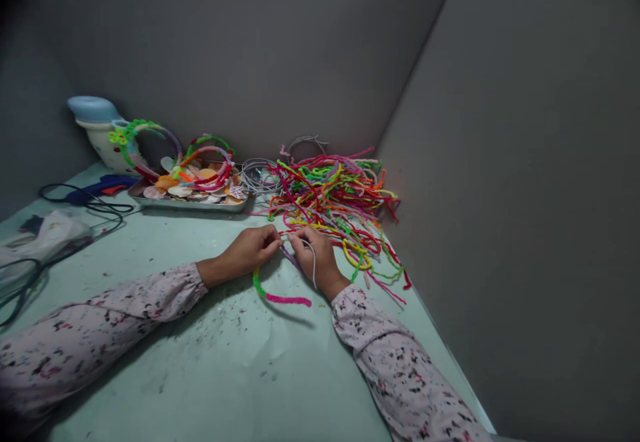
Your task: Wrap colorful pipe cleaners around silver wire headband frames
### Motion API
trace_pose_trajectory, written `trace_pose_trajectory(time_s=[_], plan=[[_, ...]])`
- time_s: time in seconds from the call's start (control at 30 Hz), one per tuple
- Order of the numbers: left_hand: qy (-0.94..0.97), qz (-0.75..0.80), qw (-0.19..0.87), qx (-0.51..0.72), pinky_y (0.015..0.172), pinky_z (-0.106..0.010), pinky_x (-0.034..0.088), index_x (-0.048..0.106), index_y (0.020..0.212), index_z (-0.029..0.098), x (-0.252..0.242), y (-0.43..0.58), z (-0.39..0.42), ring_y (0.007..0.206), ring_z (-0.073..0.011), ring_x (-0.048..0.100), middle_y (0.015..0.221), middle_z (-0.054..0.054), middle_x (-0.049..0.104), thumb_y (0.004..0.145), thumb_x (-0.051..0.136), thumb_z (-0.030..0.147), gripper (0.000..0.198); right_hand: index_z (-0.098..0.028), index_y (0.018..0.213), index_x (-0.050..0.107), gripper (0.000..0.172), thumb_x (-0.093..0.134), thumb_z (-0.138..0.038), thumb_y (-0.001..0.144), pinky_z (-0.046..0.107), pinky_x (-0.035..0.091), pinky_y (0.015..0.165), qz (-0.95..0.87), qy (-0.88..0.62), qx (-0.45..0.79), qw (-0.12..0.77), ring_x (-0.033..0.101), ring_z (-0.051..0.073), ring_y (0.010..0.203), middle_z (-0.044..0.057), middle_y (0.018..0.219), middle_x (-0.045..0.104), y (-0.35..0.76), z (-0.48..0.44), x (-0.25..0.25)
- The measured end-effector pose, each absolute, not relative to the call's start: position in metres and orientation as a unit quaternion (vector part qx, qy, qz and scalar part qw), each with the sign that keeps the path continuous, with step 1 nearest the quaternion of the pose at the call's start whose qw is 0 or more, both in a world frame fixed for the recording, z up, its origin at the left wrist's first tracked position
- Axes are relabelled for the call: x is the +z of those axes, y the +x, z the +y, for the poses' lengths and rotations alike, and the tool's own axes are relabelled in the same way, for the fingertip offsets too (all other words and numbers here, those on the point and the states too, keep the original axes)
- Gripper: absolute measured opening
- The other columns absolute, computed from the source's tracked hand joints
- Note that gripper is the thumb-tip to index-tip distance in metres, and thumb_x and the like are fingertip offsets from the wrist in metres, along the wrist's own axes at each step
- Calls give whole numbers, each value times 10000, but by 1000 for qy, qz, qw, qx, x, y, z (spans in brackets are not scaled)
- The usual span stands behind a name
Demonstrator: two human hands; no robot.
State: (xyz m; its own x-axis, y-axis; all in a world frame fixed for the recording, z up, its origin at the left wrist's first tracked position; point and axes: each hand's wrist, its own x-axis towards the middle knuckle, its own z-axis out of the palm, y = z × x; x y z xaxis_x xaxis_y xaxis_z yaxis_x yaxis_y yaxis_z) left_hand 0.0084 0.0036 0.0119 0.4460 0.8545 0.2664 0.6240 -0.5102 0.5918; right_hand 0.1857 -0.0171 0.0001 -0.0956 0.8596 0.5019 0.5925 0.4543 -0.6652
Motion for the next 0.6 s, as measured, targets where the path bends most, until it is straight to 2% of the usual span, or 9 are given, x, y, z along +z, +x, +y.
trace_pose_trajectory(time_s=[0.17,0.43,0.6], plan=[[829,450,192,271,545,-236,303,582,770,176,12,9,3,561,-126,485,646,-4,596,848,489,307,178,-197,733,598,208,536,-346,863,267,423,644,-725,-503,141,450,563,156,663,12,703,617,186,-17,1],[767,429,353,321,535,-231,366,552,754,168,12,7,5,548,-124,526,635,13,585,884,414,405,303,-189,723,591,190,551,-324,850,263,422,644,-709,-511,134,466,556,153,666,9,698,609,186,-16,-1],[761,438,341,336,554,-235,381,552,706,162,13,6,7,583,-130,530,639,9,583,871,427,405,318,-192,724,594,186,553,-325,847,265,427,643,-711,-512,132,463,560,155,661,10,695,614,185,-16,0]])
